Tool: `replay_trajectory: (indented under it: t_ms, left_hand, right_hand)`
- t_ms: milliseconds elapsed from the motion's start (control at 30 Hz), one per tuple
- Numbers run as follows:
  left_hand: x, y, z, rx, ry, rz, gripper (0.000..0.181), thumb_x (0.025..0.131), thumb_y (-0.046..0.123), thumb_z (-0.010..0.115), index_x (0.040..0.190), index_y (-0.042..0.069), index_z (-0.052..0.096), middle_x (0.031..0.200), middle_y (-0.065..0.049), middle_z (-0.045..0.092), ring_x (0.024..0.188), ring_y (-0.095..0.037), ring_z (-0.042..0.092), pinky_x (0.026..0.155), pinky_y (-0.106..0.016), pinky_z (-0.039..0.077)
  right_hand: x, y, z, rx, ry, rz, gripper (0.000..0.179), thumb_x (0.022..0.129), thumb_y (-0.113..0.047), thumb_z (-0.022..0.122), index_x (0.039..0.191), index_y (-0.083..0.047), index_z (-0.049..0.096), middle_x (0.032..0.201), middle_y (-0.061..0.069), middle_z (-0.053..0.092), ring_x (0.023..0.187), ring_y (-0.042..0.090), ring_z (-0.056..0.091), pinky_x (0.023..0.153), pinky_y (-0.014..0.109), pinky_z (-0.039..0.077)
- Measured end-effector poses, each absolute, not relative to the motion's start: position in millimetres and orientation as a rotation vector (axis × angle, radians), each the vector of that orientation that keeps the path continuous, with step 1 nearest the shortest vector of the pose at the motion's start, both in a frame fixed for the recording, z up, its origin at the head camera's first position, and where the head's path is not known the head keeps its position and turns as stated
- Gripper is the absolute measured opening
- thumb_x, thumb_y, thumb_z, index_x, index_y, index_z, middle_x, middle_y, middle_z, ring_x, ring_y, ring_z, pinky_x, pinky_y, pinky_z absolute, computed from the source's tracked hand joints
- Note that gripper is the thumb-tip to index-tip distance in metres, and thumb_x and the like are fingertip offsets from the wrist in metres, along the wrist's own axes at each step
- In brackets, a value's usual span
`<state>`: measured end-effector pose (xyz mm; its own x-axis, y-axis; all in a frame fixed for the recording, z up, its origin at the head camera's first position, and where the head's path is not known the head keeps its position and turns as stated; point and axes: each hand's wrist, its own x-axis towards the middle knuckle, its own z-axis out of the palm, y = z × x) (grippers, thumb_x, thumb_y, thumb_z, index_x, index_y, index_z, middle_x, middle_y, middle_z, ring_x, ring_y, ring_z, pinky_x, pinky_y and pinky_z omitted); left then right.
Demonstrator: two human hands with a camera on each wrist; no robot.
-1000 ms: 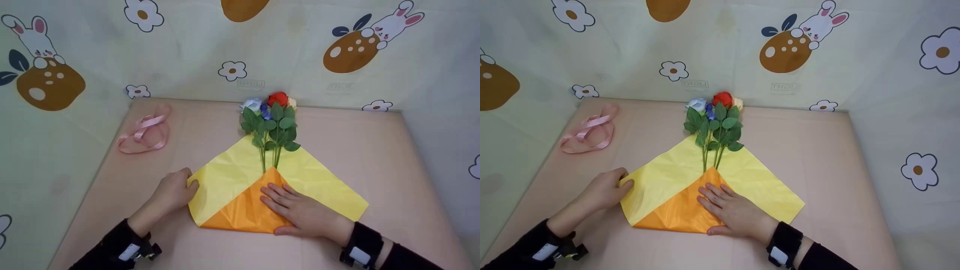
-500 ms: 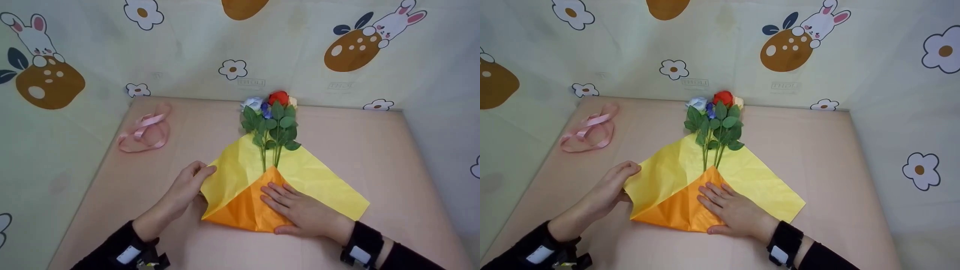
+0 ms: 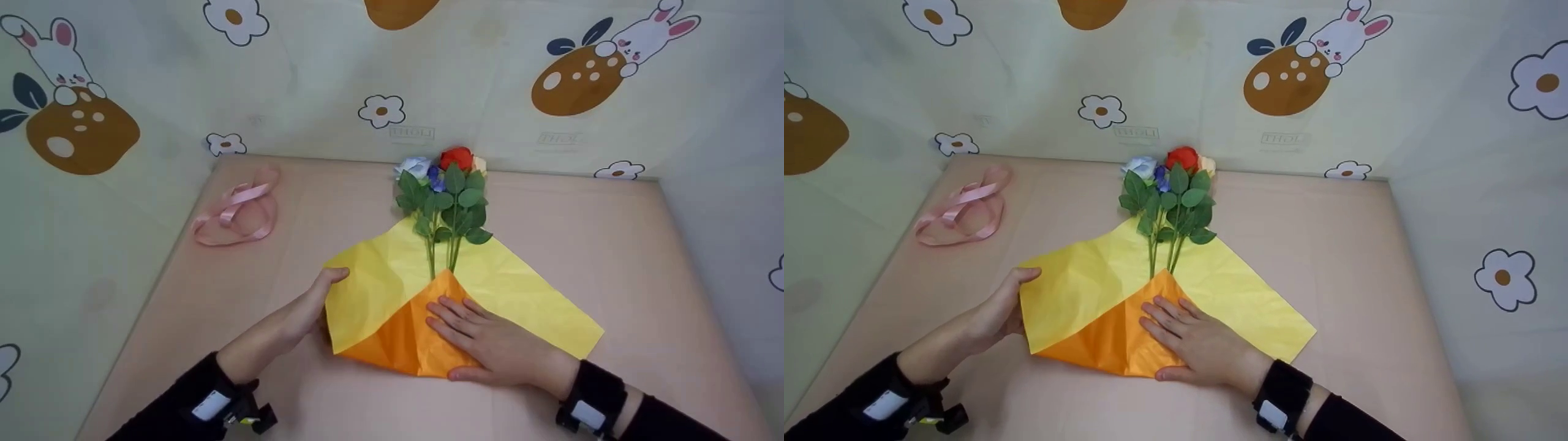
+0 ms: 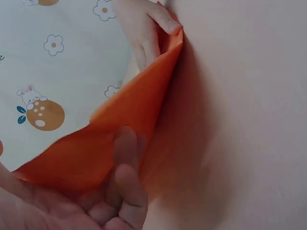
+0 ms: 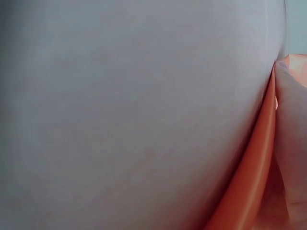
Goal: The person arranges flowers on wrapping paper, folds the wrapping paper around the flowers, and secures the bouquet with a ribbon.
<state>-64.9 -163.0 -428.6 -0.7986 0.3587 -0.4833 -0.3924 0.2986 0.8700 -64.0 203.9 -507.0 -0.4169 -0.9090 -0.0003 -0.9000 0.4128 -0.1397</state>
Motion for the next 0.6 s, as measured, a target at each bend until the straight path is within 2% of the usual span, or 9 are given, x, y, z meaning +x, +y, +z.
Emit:
replay_trajectory:
  t_ms: [67,167,333,400,500,567,600]
  left_hand:
    - [-64,-163,-427,0.062,1.903,1.607,0.074,0.109,0.062,0.019,0.137,0.005,0.055,0.120,-0.011,0.064,0.109,-0.024,0.061,0.099,-0.039,0.046]
    - [-62,-158,-427,0.229,1.900,1.684,0.074,0.109,0.055,0.013,0.136,-0.001,0.055,0.120,-0.012,0.064,0.110,-0.024,0.061,0.099,-0.041,0.048]
    - [-61,-140,-427,0.486,1.882,1.710,0.079,0.108,0.046,0.012,0.147,-0.009,0.054,0.132,-0.023,0.066,0.118,-0.040,0.062,0.103,-0.050,0.051]
    - [-62,-132,-430,0.533,1.914,1.676,0.076,0.110,0.043,0.015,0.153,-0.007,0.052,0.141,-0.024,0.064,0.126,-0.044,0.061,0.107,-0.052,0.051]
    - [-63,-118,-439,0.602,2.079,1.585,0.059,0.112,0.029,0.029,0.155,-0.004,0.053,0.147,-0.021,0.063,0.132,-0.042,0.062,0.111,-0.055,0.051]
    - [-63,-110,-447,0.659,2.236,1.484,0.049,0.111,0.017,0.041,0.154,-0.002,0.054,0.149,-0.017,0.063,0.131,-0.036,0.064,0.111,-0.054,0.053]
    - [-62,-106,-451,0.692,2.313,1.421,0.048,0.109,0.014,0.048,0.155,-0.001,0.053,0.149,-0.014,0.062,0.126,-0.033,0.066,0.108,-0.052,0.055]
  right_hand:
    - [-64,204,-507,-1.652,2.576,-0.182,0.086,0.111,-0.060,0.053,0.172,-0.005,0.030,0.180,0.016,0.023,0.165,0.037,0.024,0.127,0.059,0.033]
    - [-65,204,-507,-1.644,2.572,-0.185,0.086,0.111,-0.060,0.053,0.173,-0.006,0.029,0.180,0.015,0.023,0.165,0.037,0.024,0.127,0.059,0.032]
    - [-65,204,-507,-1.618,2.556,-0.176,0.086,0.111,-0.062,0.050,0.173,-0.007,0.028,0.181,0.013,0.021,0.166,0.035,0.022,0.128,0.058,0.031]
    - [-65,205,-508,-1.605,2.553,-0.170,0.086,0.111,-0.063,0.049,0.173,-0.008,0.028,0.181,0.012,0.021,0.166,0.034,0.022,0.128,0.058,0.031]
    - [-65,205,-508,-1.592,2.557,-0.162,0.085,0.111,-0.064,0.048,0.173,-0.009,0.029,0.181,0.011,0.022,0.167,0.032,0.022,0.128,0.057,0.031]
    - [-64,205,-509,-1.587,2.563,-0.146,0.086,0.111,-0.065,0.047,0.172,-0.007,0.031,0.180,0.012,0.024,0.166,0.033,0.023,0.128,0.056,0.031]
    - [-64,206,-510,-1.584,2.567,-0.140,0.085,0.111,-0.065,0.047,0.171,-0.006,0.034,0.179,0.013,0.027,0.166,0.033,0.025,0.128,0.056,0.031]
